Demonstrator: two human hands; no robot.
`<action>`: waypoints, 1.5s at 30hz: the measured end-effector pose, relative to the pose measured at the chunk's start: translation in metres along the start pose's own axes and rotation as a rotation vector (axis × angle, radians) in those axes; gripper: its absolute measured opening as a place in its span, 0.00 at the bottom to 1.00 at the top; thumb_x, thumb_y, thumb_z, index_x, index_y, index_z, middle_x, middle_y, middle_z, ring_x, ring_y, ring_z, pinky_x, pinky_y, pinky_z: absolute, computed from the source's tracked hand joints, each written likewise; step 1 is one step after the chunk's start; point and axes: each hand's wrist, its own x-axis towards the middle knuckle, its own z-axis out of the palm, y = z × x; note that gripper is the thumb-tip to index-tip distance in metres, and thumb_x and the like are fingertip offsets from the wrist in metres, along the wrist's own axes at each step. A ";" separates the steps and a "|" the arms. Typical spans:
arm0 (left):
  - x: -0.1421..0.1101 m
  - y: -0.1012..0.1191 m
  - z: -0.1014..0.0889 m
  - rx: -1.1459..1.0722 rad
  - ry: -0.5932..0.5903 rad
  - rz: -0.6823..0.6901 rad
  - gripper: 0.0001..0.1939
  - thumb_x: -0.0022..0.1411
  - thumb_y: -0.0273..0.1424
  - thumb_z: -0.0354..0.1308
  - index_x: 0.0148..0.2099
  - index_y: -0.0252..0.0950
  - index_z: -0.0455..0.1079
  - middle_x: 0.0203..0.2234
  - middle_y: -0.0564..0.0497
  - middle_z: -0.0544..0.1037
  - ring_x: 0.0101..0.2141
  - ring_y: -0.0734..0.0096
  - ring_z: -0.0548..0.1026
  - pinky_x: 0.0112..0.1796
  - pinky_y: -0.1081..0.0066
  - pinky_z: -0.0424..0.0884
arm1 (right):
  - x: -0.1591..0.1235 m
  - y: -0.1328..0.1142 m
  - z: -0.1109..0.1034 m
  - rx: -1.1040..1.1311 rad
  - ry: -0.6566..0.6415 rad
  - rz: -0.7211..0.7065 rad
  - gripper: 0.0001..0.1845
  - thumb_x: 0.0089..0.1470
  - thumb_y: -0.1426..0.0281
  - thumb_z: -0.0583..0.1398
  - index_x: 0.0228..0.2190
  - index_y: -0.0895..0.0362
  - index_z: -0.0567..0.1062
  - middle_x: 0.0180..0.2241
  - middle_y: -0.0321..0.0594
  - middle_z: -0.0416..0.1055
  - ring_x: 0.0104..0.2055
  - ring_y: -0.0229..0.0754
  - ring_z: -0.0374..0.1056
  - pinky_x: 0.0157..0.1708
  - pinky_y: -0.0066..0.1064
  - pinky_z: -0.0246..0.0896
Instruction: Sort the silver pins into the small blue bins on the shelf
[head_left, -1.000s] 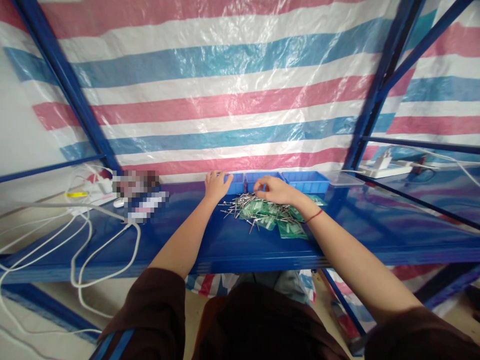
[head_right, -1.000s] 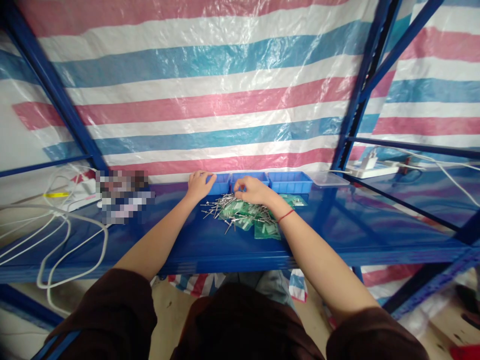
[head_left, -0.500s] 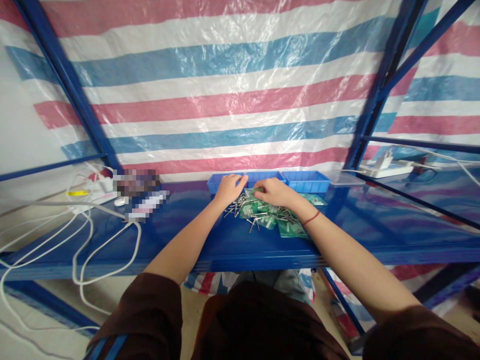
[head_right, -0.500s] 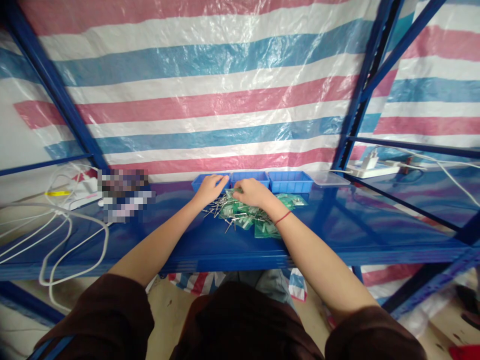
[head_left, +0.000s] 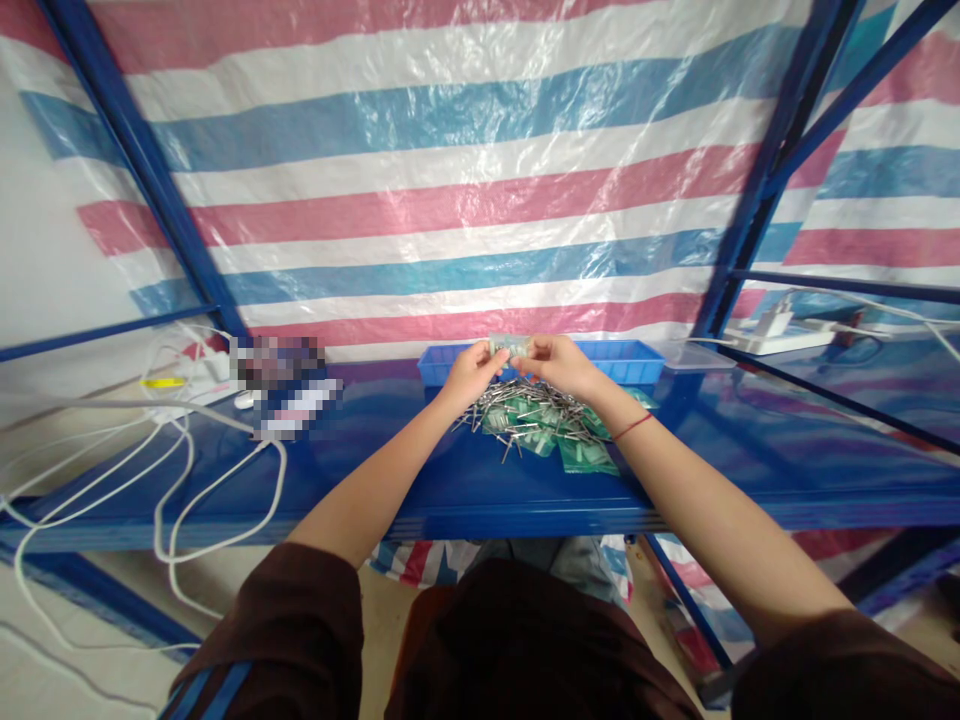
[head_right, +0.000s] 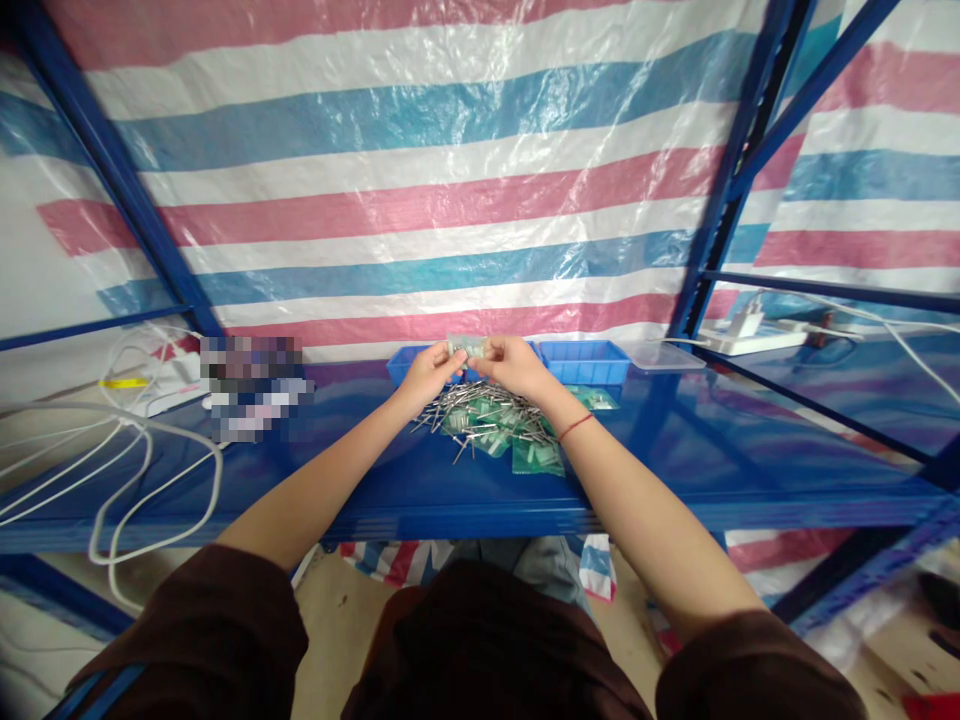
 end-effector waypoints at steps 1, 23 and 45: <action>-0.001 0.003 0.001 -0.017 0.015 -0.033 0.19 0.55 0.47 0.55 0.34 0.34 0.66 0.25 0.52 0.73 0.27 0.76 0.70 0.27 0.77 0.64 | 0.000 0.000 -0.001 -0.025 0.045 -0.021 0.13 0.45 0.63 0.61 0.20 0.57 0.65 0.19 0.35 0.65 0.22 0.35 0.61 0.25 0.29 0.58; -0.009 0.014 0.006 -0.244 0.139 -0.119 0.24 0.56 0.34 0.59 0.54 0.38 0.60 0.30 0.52 0.75 0.30 0.76 0.73 0.33 0.74 0.70 | -0.003 -0.005 0.001 -0.029 -0.028 -0.004 0.17 0.50 0.56 0.57 0.26 0.59 0.67 0.24 0.41 0.70 0.25 0.37 0.65 0.26 0.30 0.60; 0.009 -0.020 -0.053 1.013 0.261 -0.225 0.23 0.60 0.46 0.47 0.54 0.43 0.64 0.44 0.42 0.74 0.48 0.48 0.68 0.48 0.46 0.57 | -0.011 -0.015 -0.008 -0.501 -0.153 -0.142 0.13 0.52 0.65 0.54 0.30 0.60 0.75 0.25 0.39 0.72 0.26 0.36 0.63 0.29 0.29 0.55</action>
